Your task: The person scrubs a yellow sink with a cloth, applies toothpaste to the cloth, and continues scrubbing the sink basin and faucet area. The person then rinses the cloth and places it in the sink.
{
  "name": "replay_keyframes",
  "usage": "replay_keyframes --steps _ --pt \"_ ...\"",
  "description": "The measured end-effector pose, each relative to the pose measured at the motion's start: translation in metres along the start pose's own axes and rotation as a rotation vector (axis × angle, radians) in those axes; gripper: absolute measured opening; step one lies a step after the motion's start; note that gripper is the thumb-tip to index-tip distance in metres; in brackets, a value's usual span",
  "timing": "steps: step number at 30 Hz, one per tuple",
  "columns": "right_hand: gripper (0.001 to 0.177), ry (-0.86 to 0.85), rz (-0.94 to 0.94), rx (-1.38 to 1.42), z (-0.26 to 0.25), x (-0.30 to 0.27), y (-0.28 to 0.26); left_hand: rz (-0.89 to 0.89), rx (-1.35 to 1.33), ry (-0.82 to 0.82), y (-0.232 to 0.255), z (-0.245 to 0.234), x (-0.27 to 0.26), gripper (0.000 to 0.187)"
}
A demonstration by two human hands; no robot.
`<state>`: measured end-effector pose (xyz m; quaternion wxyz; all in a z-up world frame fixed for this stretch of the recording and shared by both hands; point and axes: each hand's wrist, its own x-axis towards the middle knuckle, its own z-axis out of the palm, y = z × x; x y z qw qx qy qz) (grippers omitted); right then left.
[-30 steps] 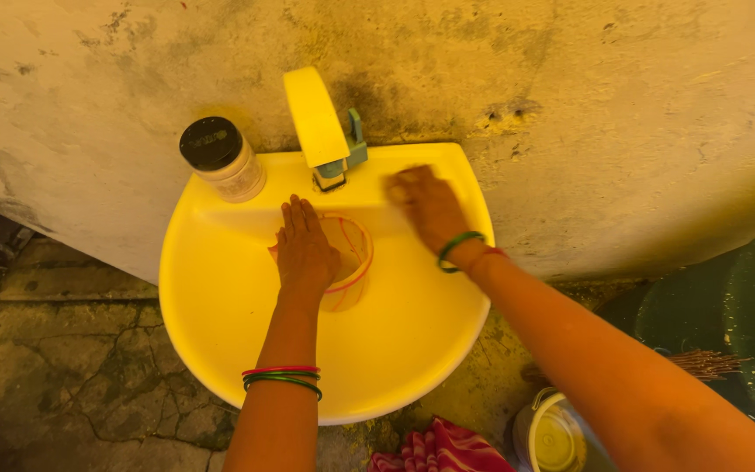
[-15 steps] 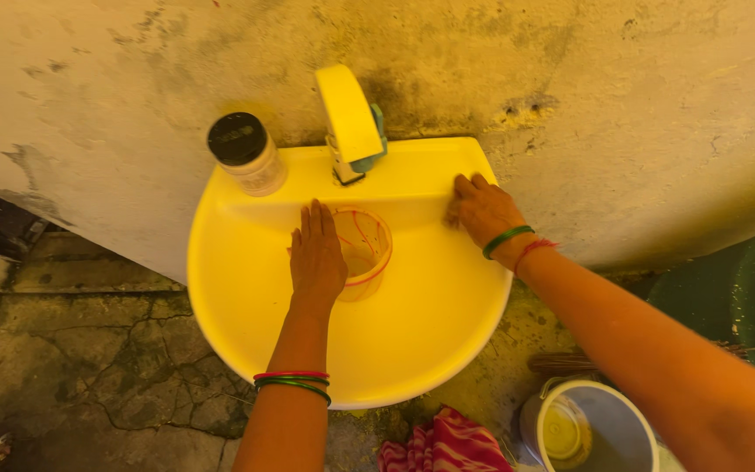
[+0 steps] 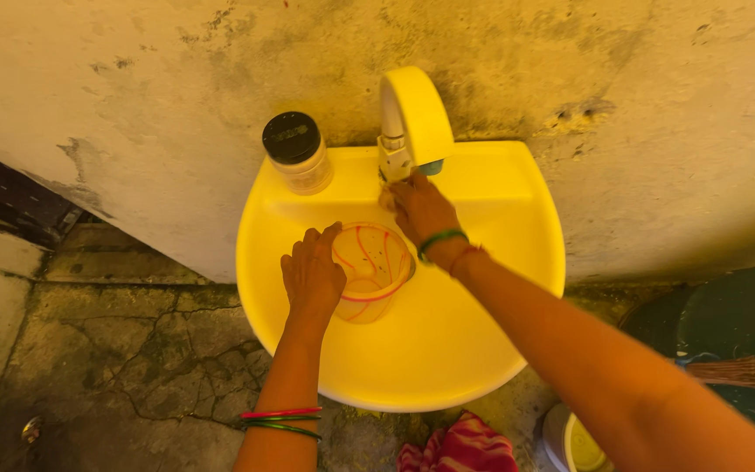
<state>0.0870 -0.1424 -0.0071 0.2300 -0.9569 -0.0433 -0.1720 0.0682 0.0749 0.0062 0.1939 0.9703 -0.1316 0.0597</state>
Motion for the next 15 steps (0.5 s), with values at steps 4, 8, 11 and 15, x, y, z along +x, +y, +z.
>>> replay_keyframes --steps 4,8,11,15 --pt "0.044 0.132 -0.288 -0.154 -0.002 0.023 -0.030 0.011 -0.012 0.061 0.000 -0.002 -0.002 0.057" --pt "0.040 -0.045 -0.162 -0.212 0.012 0.025 -0.050 0.009 -0.063 0.082 0.001 -0.007 -0.001 0.053" --pt "0.035 -0.194 -0.204 -0.464 0.029 0.040 -0.051 0.026 -0.087 0.076 -0.002 -0.010 0.000 0.054" --pt "0.022 -0.055 -0.204 -0.612 0.056 0.087 -0.039 0.046 -0.109 0.065 0.000 -0.009 0.000 0.054"
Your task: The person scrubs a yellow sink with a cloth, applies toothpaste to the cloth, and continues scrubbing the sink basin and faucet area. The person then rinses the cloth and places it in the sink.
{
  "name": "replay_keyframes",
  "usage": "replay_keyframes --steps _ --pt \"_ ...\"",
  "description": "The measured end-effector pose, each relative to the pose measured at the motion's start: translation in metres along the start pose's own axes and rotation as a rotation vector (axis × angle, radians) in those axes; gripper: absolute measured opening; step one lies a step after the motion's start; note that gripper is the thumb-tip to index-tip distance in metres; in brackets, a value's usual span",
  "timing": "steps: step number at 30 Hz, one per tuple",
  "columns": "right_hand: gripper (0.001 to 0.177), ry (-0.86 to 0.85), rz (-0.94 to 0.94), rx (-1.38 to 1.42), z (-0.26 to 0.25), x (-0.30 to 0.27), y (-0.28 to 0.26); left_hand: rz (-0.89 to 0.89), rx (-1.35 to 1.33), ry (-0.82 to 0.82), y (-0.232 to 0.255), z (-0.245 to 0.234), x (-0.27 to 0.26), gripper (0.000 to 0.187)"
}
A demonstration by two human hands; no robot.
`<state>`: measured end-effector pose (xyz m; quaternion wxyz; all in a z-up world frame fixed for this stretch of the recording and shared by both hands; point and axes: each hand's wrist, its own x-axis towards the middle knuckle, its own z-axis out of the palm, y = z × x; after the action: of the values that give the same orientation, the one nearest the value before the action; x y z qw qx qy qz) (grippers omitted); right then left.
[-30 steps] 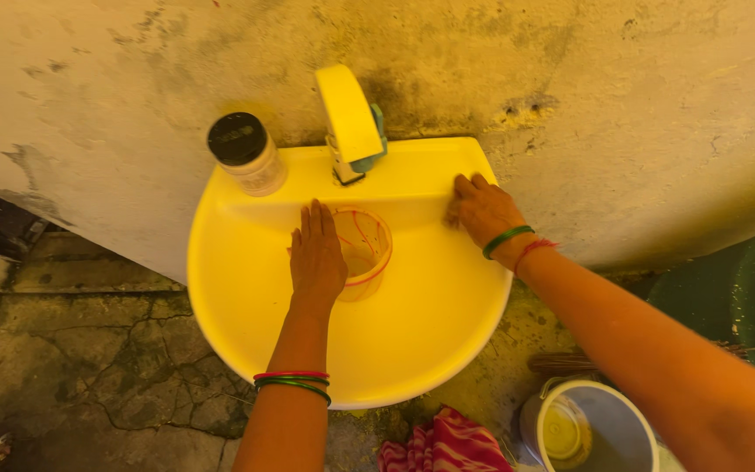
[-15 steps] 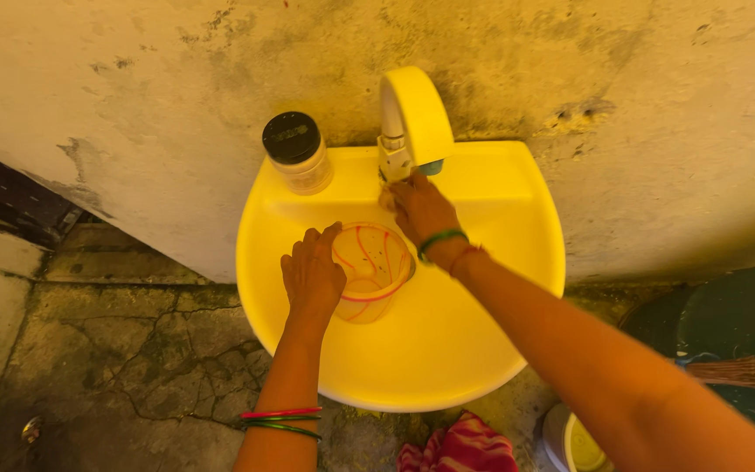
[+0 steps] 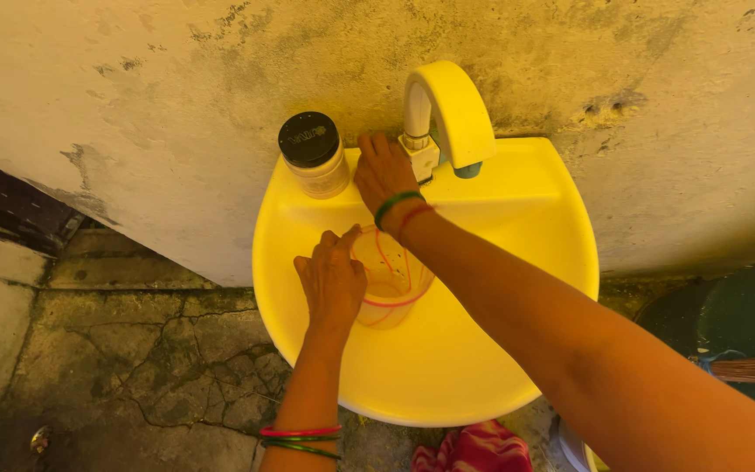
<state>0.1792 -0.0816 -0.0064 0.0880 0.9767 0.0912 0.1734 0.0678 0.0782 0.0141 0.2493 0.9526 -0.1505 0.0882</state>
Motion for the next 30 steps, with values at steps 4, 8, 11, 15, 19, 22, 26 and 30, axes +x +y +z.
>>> replay_keyframes --steps 4,8,11,15,19,22,26,30 --pt "0.037 0.152 0.064 0.009 0.021 0.011 -0.005 0.056 -0.071 0.043 -0.003 0.009 -0.002 0.049" --pt "0.029 -0.145 -0.041 0.035 0.010 -0.016 -0.007 0.060 -0.174 0.087 -0.013 0.027 -0.001 0.041" --pt "0.040 0.011 -0.152 0.400 -0.018 -0.045 0.007 0.077 -0.376 0.061 -0.018 0.039 0.003 0.038" --pt "0.038 -0.024 -0.217 0.464 -0.048 -0.052 0.027 -0.143 -0.608 -0.224 -0.015 0.044 0.006 0.037" --pt "0.032 -0.055 -0.227 0.450 -0.049 -0.042 0.011 -0.320 -0.694 -0.289 -0.018 0.037 -0.001 0.032" --pt "0.034 -0.032 -0.241 0.536 -0.042 -0.026 -0.016 -0.424 -0.568 -0.211 -0.033 0.024 -0.002 0.028" --pt "0.028 -0.060 -0.167 0.676 -0.035 -0.017 -0.062 -0.221 -0.413 0.072 -0.050 0.002 -0.009 0.031" --pt "0.026 0.001 0.004 0.858 -0.041 -0.018 -0.099 -0.192 -0.280 0.149 -0.055 -0.025 -0.017 0.040"
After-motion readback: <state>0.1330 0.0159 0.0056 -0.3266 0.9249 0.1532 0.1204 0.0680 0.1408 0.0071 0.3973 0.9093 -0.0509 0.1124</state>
